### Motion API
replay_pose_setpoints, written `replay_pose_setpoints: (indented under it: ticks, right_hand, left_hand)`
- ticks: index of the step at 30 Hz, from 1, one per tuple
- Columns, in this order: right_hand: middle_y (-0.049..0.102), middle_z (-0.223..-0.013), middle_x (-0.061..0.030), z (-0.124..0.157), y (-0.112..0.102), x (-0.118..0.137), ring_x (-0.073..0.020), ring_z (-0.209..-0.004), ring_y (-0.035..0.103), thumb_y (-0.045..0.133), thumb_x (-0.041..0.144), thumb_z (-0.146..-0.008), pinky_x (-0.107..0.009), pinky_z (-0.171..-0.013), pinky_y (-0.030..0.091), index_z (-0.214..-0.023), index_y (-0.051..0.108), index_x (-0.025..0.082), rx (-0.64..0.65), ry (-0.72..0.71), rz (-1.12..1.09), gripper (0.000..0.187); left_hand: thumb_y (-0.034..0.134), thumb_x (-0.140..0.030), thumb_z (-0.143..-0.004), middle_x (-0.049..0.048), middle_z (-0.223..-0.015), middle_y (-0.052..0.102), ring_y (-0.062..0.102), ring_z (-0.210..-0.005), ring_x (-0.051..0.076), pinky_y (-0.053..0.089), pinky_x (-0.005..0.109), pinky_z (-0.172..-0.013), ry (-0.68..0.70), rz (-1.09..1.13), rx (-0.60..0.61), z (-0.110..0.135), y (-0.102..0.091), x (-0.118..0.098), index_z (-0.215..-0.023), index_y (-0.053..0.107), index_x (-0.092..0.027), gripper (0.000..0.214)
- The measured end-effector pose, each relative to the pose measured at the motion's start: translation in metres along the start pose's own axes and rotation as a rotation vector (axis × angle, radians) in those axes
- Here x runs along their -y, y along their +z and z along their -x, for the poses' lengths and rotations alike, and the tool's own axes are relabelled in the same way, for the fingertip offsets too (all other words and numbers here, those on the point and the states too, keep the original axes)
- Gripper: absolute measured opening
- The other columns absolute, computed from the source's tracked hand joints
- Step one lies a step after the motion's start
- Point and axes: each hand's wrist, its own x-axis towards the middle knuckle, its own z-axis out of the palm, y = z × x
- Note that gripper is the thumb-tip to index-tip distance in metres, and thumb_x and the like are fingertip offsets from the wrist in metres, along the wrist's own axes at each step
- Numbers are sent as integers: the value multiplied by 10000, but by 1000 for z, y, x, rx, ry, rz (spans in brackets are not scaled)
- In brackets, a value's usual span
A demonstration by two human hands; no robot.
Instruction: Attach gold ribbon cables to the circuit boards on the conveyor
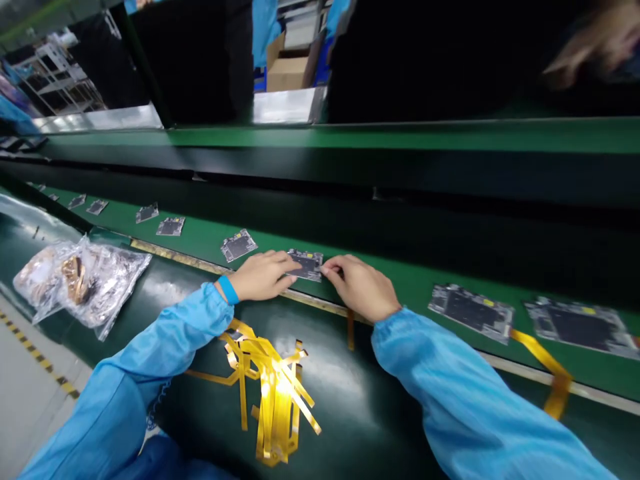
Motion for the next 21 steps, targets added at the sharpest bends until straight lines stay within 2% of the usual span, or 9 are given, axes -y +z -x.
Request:
replay_pose_setpoints:
  ticks: [2,3,5,7,11,14,17,19,21]
  right_hand:
    - [774,-1037,-116,12,3,16,-269,-830,719,611,517,-952,-366,-686,526,-994,762,242,-25,-86,-95,316]
    - [772,-1020,-112,19,4,26,-262,-817,715,636,559,-938,-361,-682,535,-1001,764,237,7,-156,-154,352]
    - [770,-958,-91,34,8,51,-247,-813,717,619,574,-958,-347,-684,549,-983,774,240,151,-322,-260,369]
    - [775,-975,-74,50,10,77,-237,-862,734,549,492,-1014,-343,-737,558,-962,783,258,299,-448,-280,335]
    - [767,-990,-46,76,14,114,-219,-810,752,570,400,-1010,-320,-665,529,-967,779,280,477,-553,-209,245]
    - [751,-977,-29,87,21,125,-209,-736,755,640,460,-974,-303,-595,515,-1002,764,291,467,-601,-182,211]
    - [744,-940,-26,90,37,130,-211,-645,741,655,508,-954,-307,-505,471,-985,740,280,356,-640,-114,246]
    - [741,-897,-28,91,49,134,-218,-603,730,638,491,-958,-314,-465,435,-949,724,271,277,-662,-70,236]
    - [741,-857,-25,92,59,137,-218,-581,724,613,447,-968,-312,-452,418,-904,709,271,252,-684,-64,211]
  left_hand:
    - [448,-310,-1082,79,-1307,695,657,-1231,244,516,361,-1074,-66,70,-33,11,-7,17,-1351,680,-221,365]
    - [460,-299,-1075,74,-1266,711,671,-1212,240,529,352,-1054,-98,94,-43,17,-8,25,-1301,701,-217,341]
    - [489,-279,-1057,70,-1208,730,690,-1181,236,547,337,-1016,-153,117,-49,26,-8,38,-1221,728,-207,299]
    - [513,-262,-1041,71,-1200,734,698,-1169,233,548,330,-1008,-197,112,-46,33,-6,46,-1175,742,-197,273]
    - [510,-266,-1044,68,-1219,729,686,-1195,230,541,326,-1016,-239,96,-30,40,-3,51,-1174,742,-201,274]
    - [485,-277,-1061,71,-1257,717,674,-1220,230,538,327,-1010,-223,110,-2,40,-2,50,-1204,732,-188,299]
    - [464,-288,-1078,82,-1293,701,661,-1241,239,524,342,-1022,-204,128,24,37,2,51,-1242,714,-168,323]
    - [463,-296,-1081,84,-1295,698,660,-1239,246,524,351,-1002,-199,139,27,34,7,53,-1241,707,-172,317]
    - [462,-302,-1082,87,-1287,701,663,-1230,251,526,353,-974,-188,150,19,32,11,55,-1222,703,-184,302]
